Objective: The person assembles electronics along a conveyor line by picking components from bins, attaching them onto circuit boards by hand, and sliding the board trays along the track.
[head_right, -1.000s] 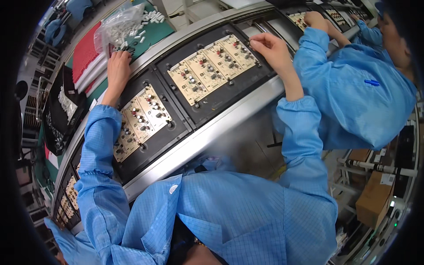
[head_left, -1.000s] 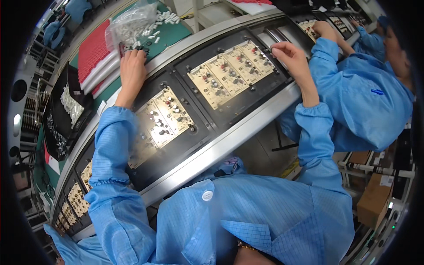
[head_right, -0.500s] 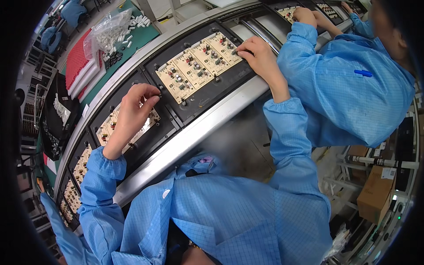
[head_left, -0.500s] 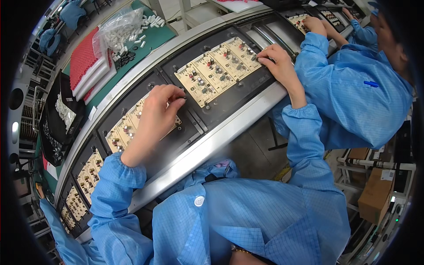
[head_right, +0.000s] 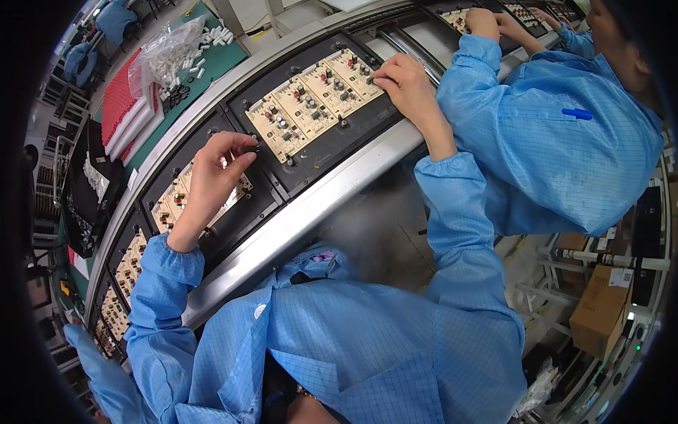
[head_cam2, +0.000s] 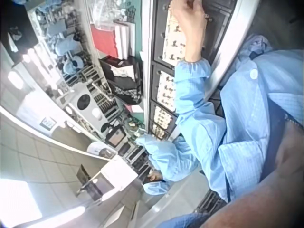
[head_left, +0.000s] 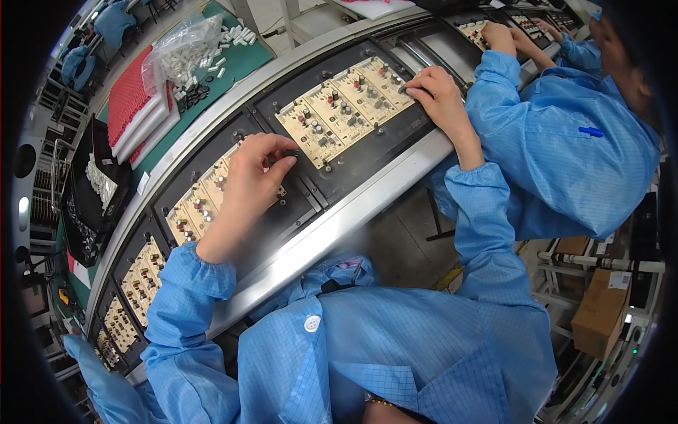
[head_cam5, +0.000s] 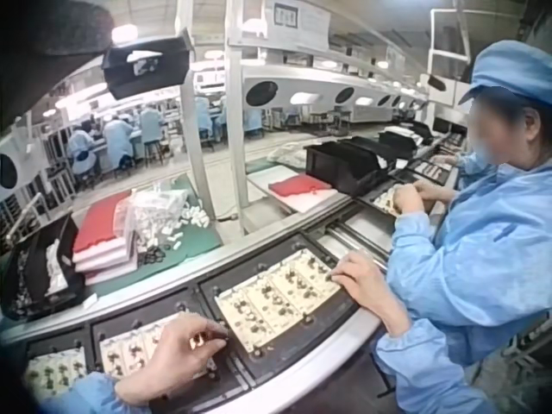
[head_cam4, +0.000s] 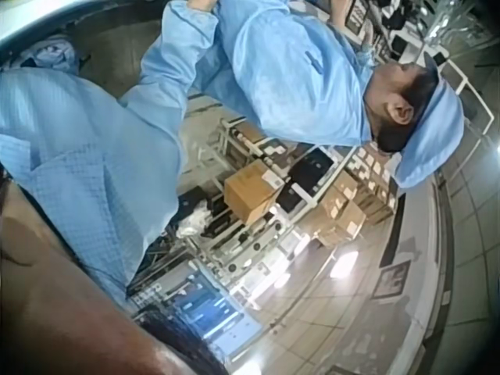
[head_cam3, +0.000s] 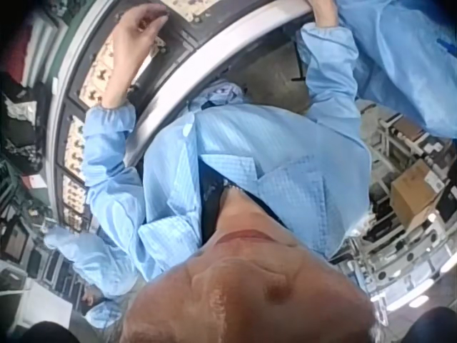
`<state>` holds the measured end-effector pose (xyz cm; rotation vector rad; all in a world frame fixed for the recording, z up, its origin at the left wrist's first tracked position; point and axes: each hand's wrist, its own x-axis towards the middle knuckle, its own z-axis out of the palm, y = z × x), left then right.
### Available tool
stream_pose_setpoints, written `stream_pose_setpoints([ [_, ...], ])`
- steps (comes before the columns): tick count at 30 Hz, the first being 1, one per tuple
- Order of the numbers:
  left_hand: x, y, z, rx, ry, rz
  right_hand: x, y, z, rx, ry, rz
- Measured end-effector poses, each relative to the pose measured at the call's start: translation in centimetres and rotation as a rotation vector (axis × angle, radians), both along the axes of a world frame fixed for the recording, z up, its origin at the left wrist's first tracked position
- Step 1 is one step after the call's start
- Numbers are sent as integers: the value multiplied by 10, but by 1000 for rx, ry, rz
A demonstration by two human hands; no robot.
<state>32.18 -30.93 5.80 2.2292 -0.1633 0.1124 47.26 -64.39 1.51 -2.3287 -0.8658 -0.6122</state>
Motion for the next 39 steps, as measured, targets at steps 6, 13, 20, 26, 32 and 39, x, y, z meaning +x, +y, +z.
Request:
stream_pose_setpoints([
  [6,7,-8,-4,-35,-71,-64,10,-5,5,-85,28,75],
  [13,12,-16,-9,-71,-74,-66,14,-4,3,-136,35,52],
  [20,13,-20,-11,-136,-3,-30,13,-2,0,-78,130,80],
  [26,16,-32,-14,-187,92,-17,11,2,-5,-191,35,-40],
  [32,26,-48,-25,-261,-2,-21,-38,34,26,-43,38,-48],
  [39,26,-49,-20,-210,-47,3,-77,110,10,206,174,421],
])
